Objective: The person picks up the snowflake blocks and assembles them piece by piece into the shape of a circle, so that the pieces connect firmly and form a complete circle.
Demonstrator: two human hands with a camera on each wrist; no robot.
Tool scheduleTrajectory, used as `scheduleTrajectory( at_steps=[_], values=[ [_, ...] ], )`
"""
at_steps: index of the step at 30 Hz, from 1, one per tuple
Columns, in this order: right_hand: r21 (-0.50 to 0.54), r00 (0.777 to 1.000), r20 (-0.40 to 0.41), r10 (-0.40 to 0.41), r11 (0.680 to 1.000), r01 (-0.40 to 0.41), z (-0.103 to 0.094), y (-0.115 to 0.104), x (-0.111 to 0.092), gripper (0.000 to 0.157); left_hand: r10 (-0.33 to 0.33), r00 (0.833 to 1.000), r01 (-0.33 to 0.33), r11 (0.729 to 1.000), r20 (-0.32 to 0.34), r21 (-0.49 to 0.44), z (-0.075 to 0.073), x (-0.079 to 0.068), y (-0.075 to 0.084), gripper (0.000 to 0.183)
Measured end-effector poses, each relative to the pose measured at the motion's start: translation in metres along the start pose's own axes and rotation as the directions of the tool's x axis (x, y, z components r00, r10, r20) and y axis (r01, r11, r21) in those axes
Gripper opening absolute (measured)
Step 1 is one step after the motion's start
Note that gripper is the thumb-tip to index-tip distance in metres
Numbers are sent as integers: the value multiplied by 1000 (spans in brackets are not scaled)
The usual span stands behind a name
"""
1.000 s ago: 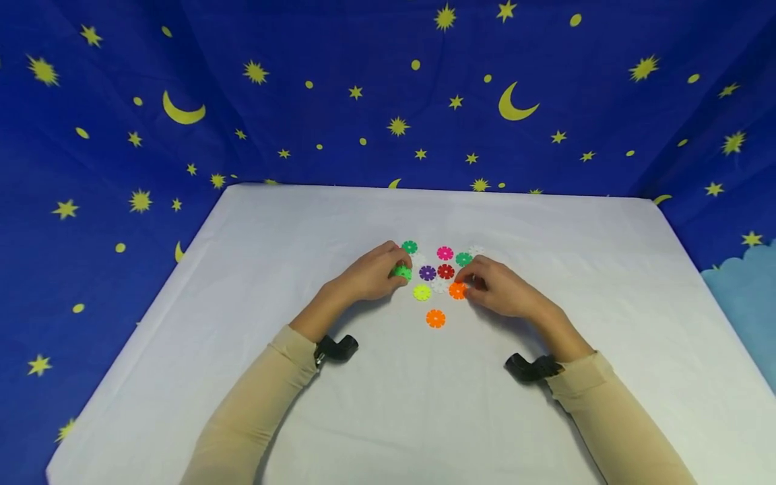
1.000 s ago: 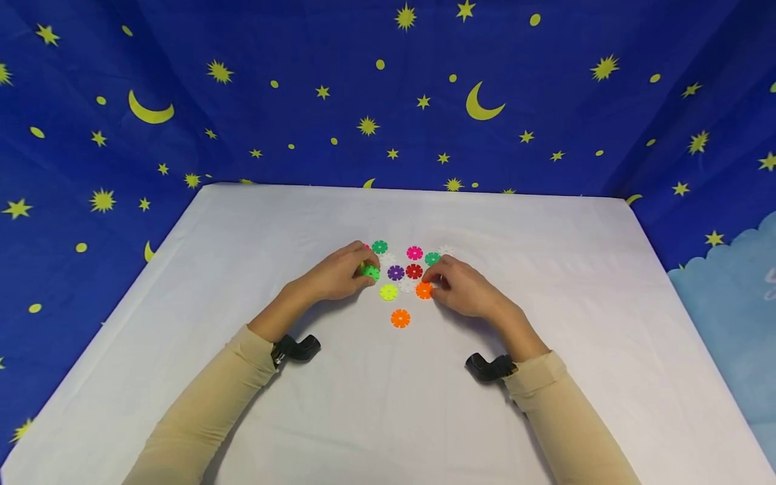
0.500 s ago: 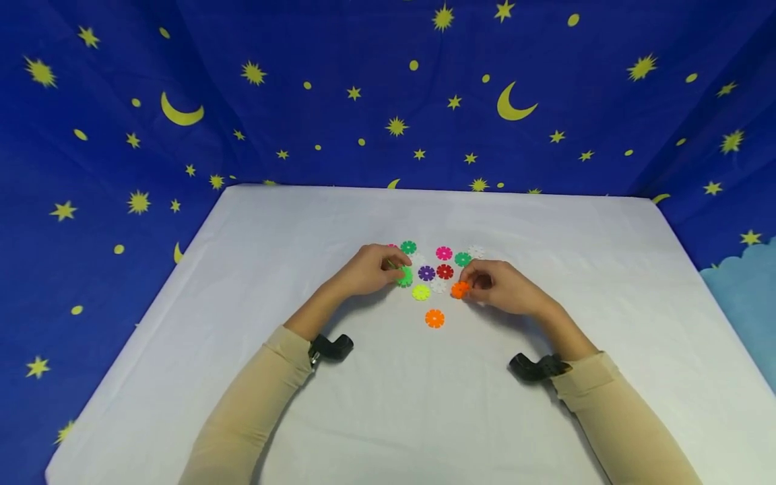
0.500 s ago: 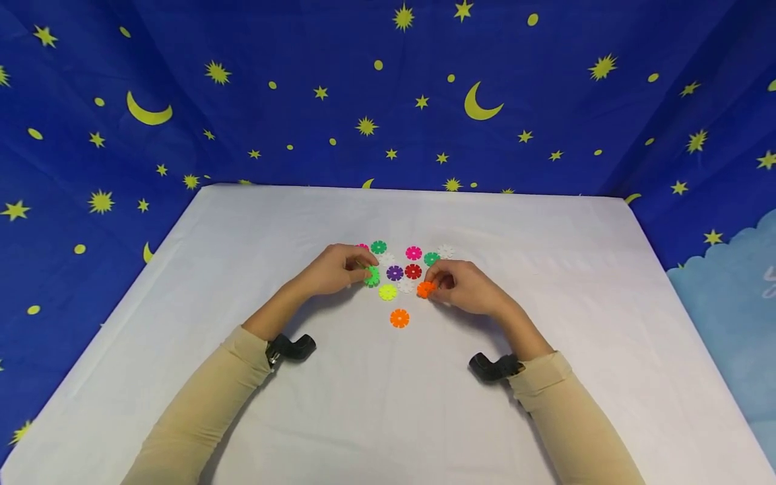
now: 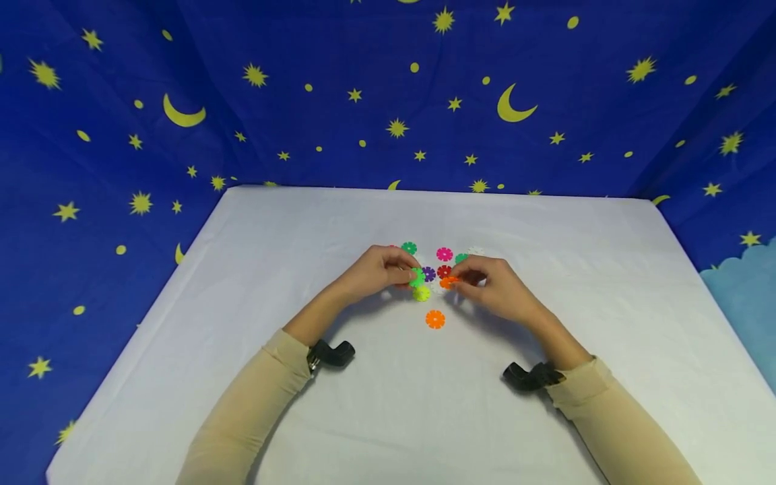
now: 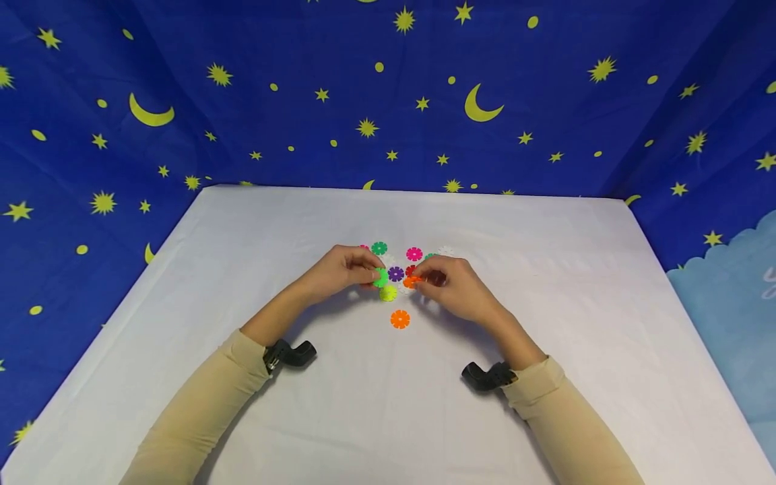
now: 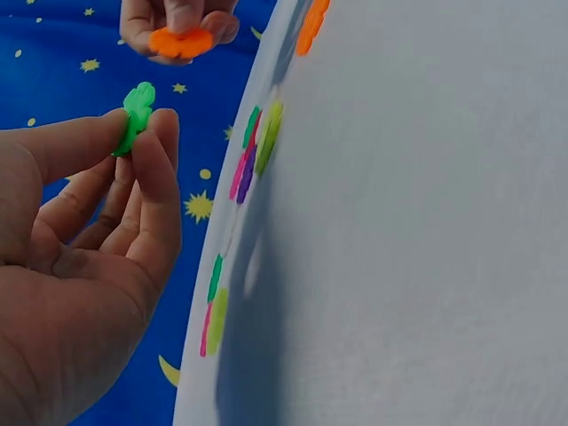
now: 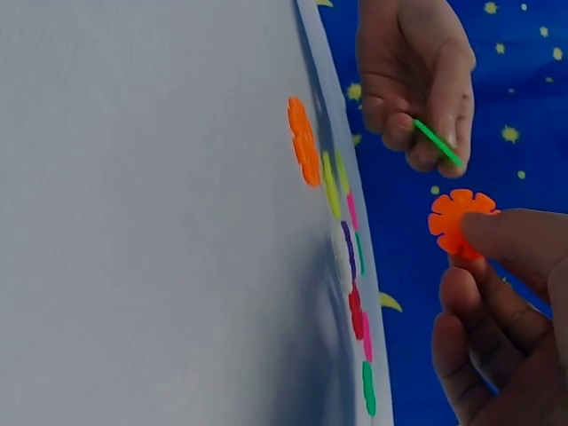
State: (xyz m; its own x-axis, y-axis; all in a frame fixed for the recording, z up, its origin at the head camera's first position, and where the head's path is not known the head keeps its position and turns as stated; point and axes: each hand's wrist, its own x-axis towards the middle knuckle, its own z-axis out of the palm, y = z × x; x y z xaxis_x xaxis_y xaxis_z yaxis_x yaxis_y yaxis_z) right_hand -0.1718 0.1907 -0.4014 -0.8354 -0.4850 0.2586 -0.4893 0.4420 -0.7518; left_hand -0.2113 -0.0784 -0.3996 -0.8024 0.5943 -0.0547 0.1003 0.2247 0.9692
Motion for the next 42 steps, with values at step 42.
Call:
scheduleTrajectory(
  at_steps=[42],
  values=[
    [-195,934,-167,-316,939,283,22,-21,-1,12,-119,984,78,955,-132,-286,33,-5,7,13]
  ],
)
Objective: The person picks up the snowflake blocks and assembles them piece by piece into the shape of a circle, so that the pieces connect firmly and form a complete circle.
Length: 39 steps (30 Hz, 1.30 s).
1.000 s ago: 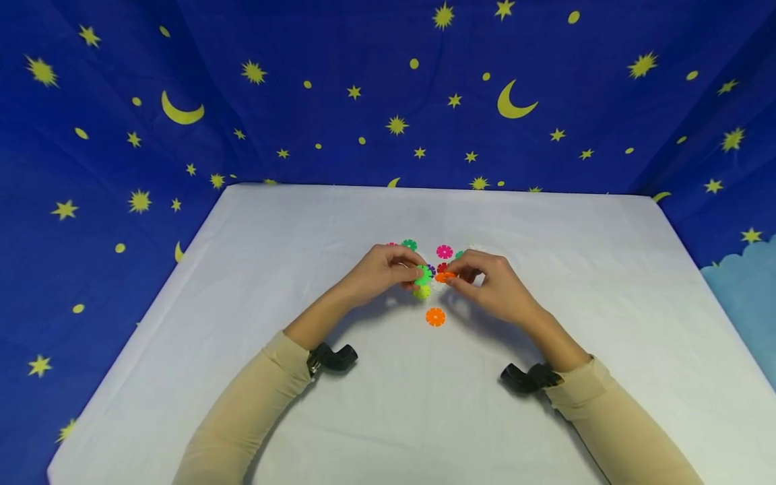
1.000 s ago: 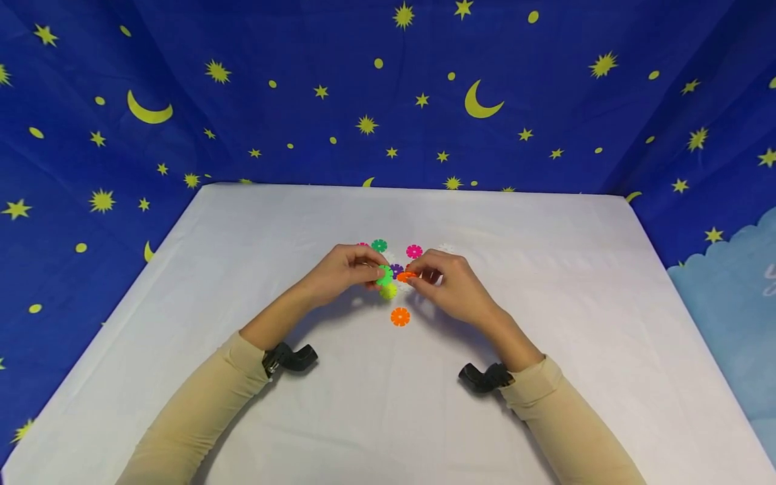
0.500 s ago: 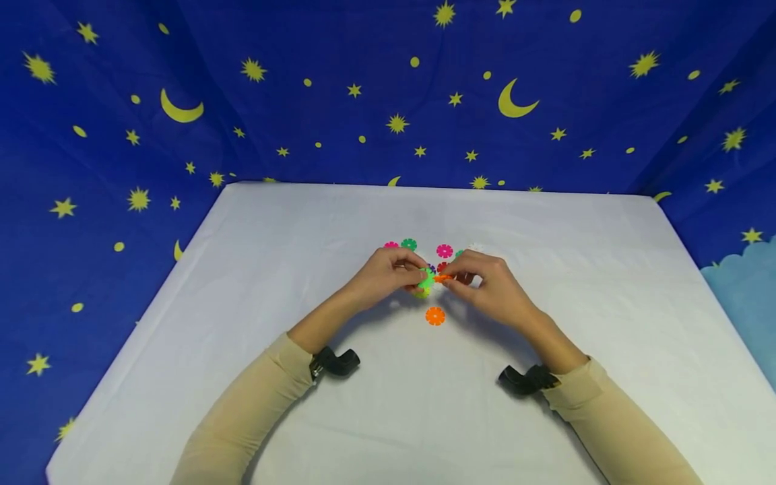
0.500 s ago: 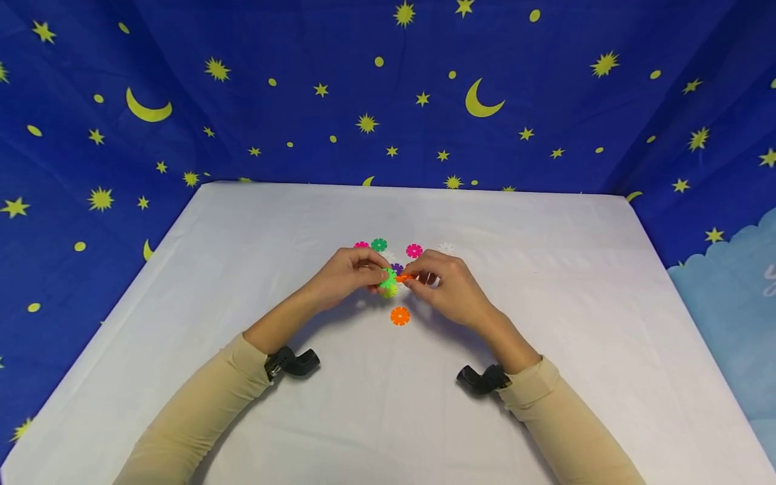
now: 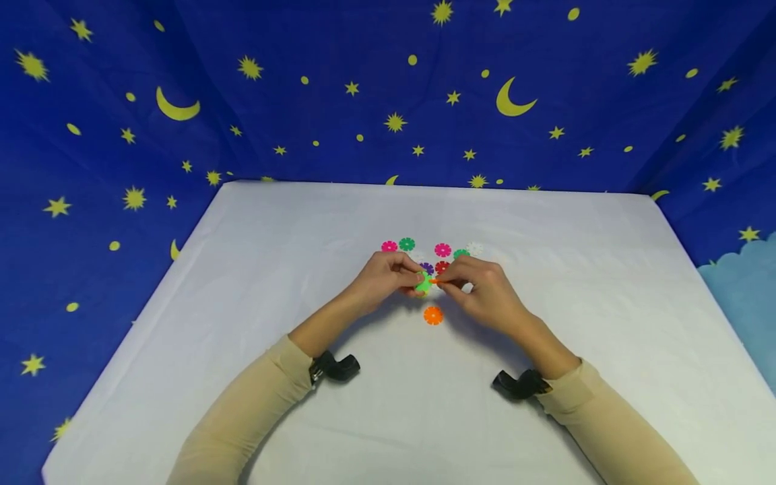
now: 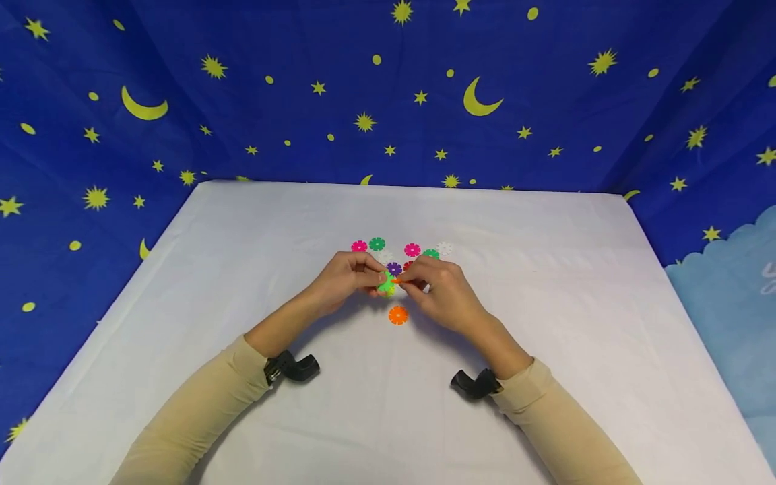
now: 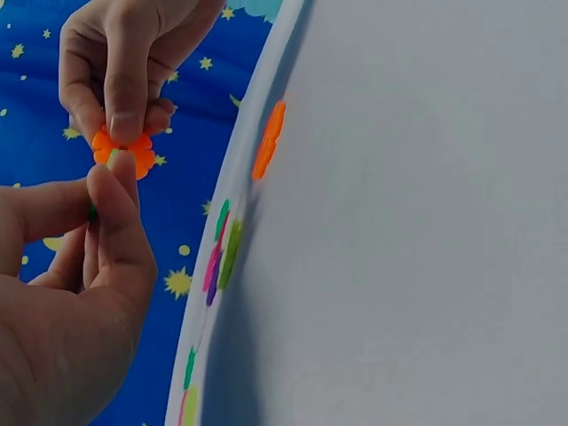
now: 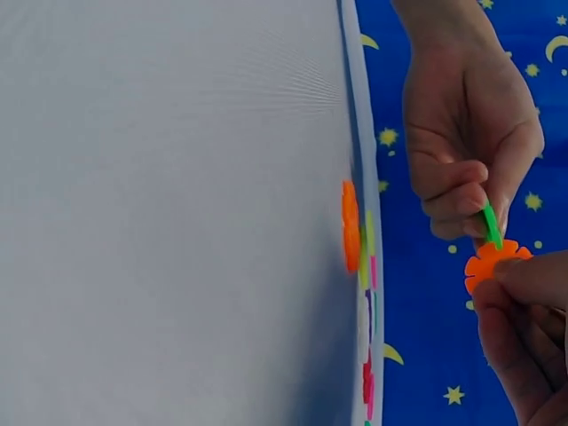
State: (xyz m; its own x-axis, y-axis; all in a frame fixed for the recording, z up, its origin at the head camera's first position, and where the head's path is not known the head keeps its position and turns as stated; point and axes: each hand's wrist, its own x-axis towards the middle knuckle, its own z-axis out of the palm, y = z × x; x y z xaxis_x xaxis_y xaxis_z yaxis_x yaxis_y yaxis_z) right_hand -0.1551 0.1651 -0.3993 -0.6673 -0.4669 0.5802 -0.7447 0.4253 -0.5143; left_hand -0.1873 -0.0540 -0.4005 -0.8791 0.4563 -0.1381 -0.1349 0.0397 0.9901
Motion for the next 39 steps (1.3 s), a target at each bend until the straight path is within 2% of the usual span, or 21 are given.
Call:
scheduleTrajectory(
  at_steps=[8,15,20,25,31,39],
  values=[
    [-11,999,6,-33,999,33,4,1,-3,12,-7,999,4,998,-42,-55,6,-3,-5,10],
    [-50,999,14,-50,997,51,7,2,0,13,8,998,-9,1000,-59,-15,7,-5,-5,9],
    [-67,999,39,-28,997,30,7,1,3,12,10,999,-7,998,-46,69,5,-4,-4,12],
    [-60,998,61,34,998,-30,5,3,-1,14,25,999,-18,989,-46,147,4,-4,-5,13],
    [-63,986,95,137,989,-131,3,15,-4,16,18,998,-8,989,-66,151,-2,-2,-8,12],
    [-93,945,232,229,973,-213,4,26,-5,25,9,999,-4,990,-38,139,-6,0,-7,13]
  ],
)
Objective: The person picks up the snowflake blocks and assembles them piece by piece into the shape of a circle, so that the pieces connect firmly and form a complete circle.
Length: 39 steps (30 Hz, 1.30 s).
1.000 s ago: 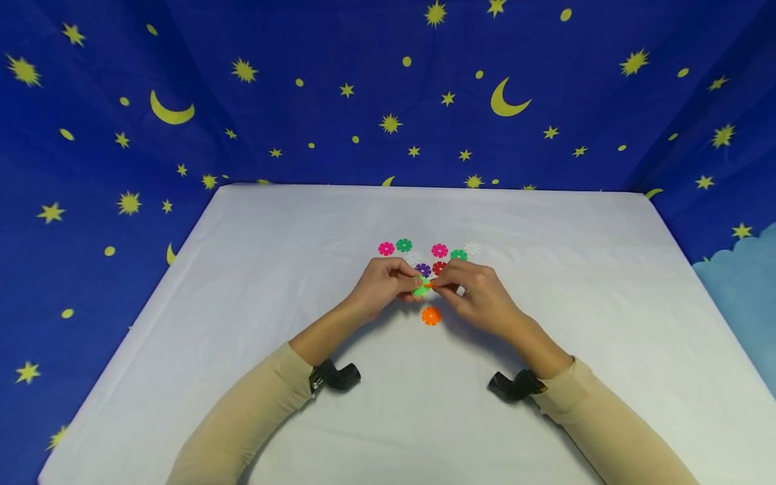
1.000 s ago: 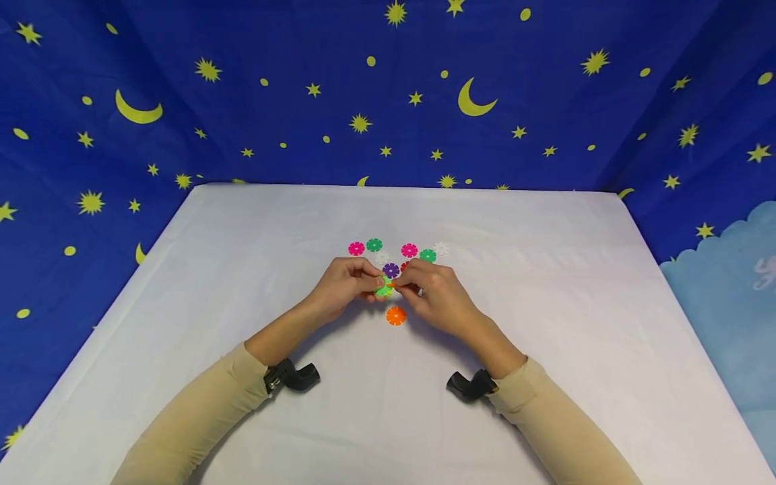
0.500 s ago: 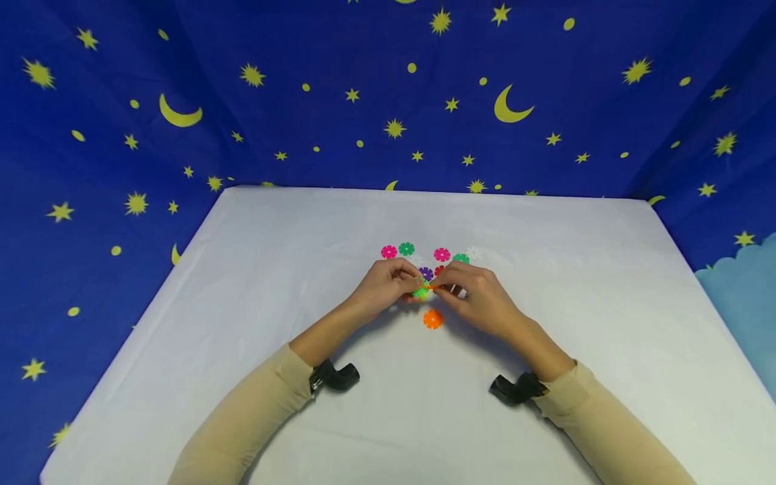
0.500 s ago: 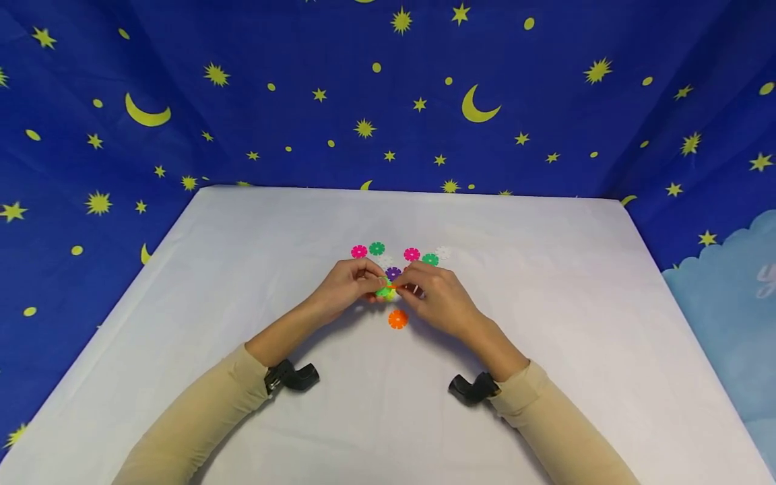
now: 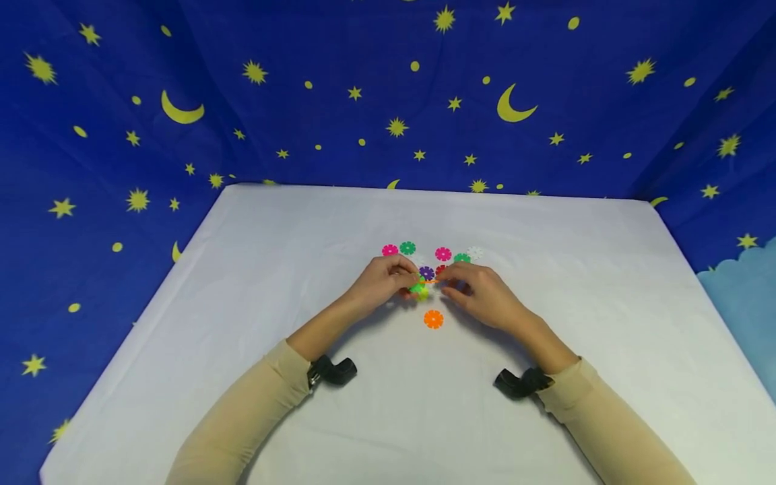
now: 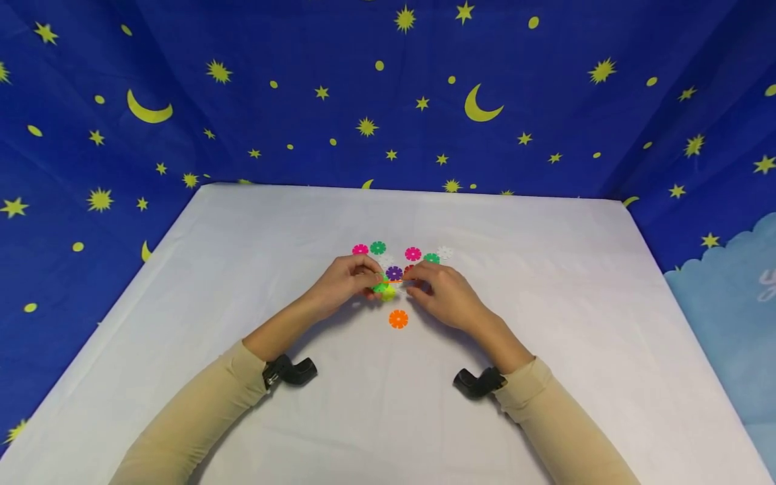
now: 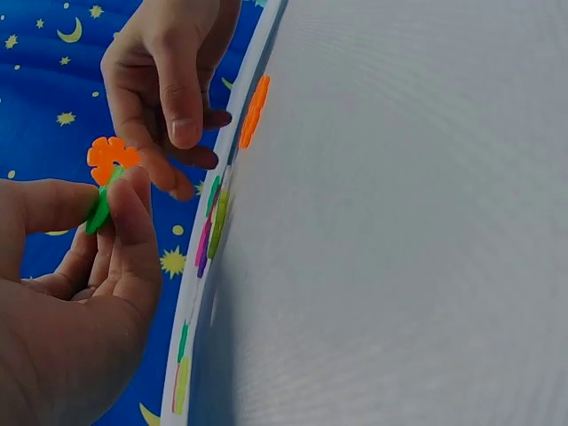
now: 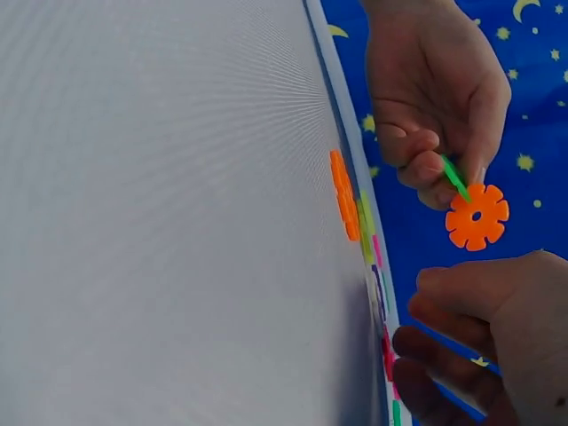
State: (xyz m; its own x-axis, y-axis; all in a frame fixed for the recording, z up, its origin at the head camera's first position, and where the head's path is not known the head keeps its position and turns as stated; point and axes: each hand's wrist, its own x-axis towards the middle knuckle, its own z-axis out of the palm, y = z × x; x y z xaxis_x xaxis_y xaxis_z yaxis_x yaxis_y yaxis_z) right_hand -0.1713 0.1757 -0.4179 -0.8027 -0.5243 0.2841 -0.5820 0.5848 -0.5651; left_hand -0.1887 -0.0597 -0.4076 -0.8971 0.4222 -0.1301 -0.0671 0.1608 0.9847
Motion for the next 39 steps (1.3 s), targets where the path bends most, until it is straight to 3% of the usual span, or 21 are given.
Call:
scheduleTrajectory(
  at_steps=[7,18,27,39],
  values=[
    [-8,995,89,44,999,-44,1,3,-1,31,-20,1000,20,1000,17,12,0,-1,2,18],
    [-19,999,53,13,1000,-12,3,11,-2,21,-19,999,18,999,30,38,1,-2,1,14],
    [-36,998,50,24,999,-22,4,11,-1,26,-7,999,5,999,33,40,-1,2,2,15],
    [29,993,51,103,994,-104,2,7,-3,35,-22,1000,21,999,21,42,0,3,-4,14]
  ],
)
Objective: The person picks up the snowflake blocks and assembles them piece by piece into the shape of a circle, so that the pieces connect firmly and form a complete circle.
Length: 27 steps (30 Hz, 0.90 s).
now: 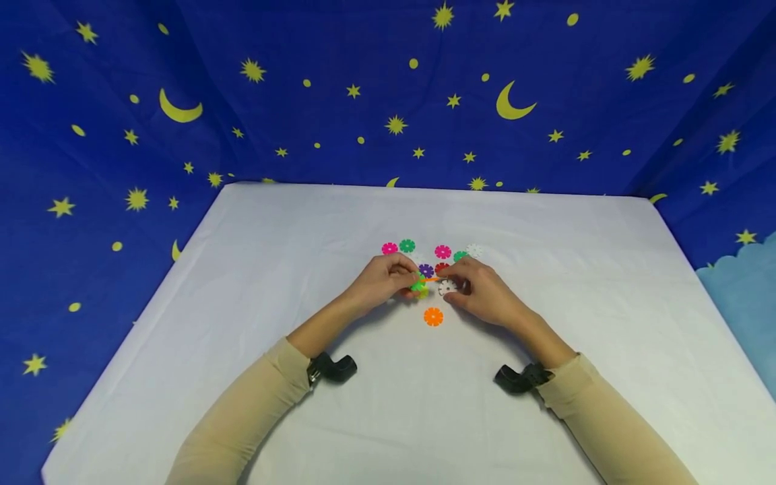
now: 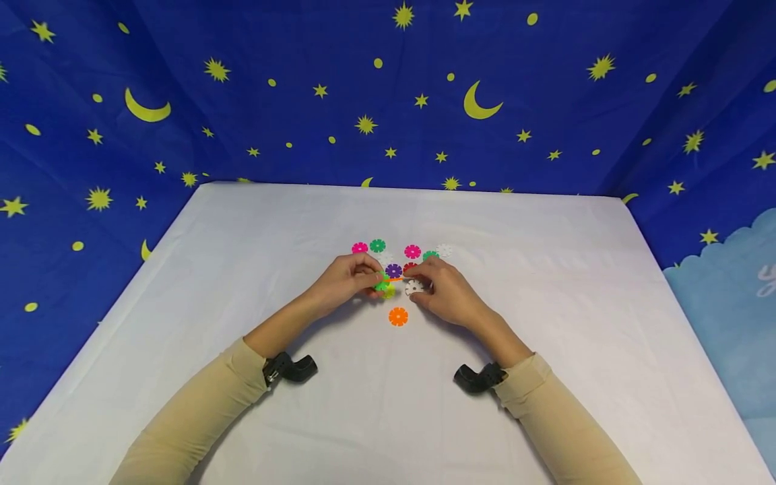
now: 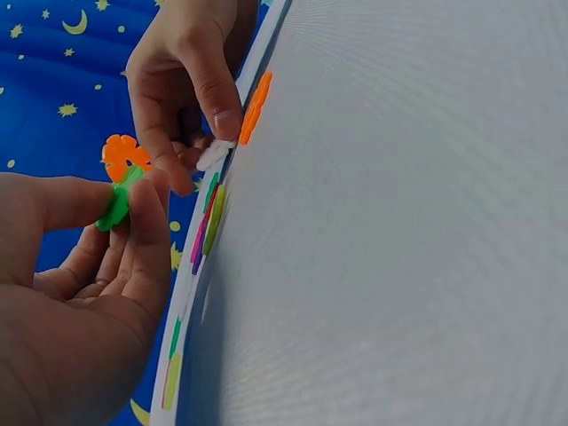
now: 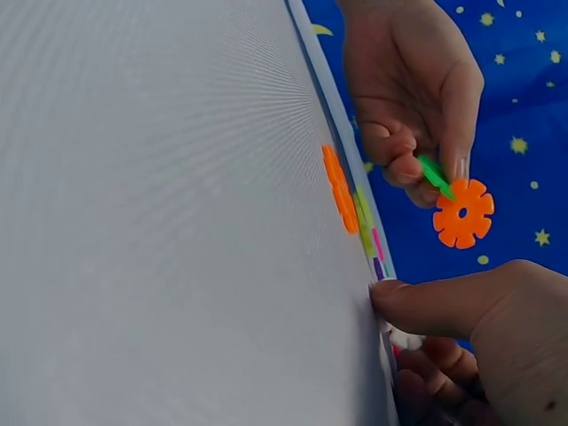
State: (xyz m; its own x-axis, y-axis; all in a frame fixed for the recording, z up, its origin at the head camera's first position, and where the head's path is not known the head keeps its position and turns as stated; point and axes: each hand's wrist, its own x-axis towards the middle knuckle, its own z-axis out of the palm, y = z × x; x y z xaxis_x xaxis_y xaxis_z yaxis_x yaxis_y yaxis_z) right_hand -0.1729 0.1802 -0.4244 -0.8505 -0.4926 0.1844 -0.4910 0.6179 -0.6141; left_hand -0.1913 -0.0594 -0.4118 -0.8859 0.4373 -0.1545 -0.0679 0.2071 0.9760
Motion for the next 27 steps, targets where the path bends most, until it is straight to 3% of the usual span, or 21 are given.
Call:
scheduleTrajectory(
  at_steps=[9,14,20,27],
  values=[
    [107,995,-30,93,990,-90,-1,5,0,19,3,1000,-3,1000,19,10,0,-1,2,21],
    [230,990,-33,136,965,-125,-5,5,1,18,30,999,-30,1000,13,1,1,-1,1,19],
    [399,989,-61,135,911,-100,-22,-23,-2,20,93,996,-92,996,4,-16,1,0,-1,14],
    [429,991,-49,127,899,-94,-28,-36,-4,21,120,993,-120,993,0,-9,1,-1,-1,15]
  ],
)
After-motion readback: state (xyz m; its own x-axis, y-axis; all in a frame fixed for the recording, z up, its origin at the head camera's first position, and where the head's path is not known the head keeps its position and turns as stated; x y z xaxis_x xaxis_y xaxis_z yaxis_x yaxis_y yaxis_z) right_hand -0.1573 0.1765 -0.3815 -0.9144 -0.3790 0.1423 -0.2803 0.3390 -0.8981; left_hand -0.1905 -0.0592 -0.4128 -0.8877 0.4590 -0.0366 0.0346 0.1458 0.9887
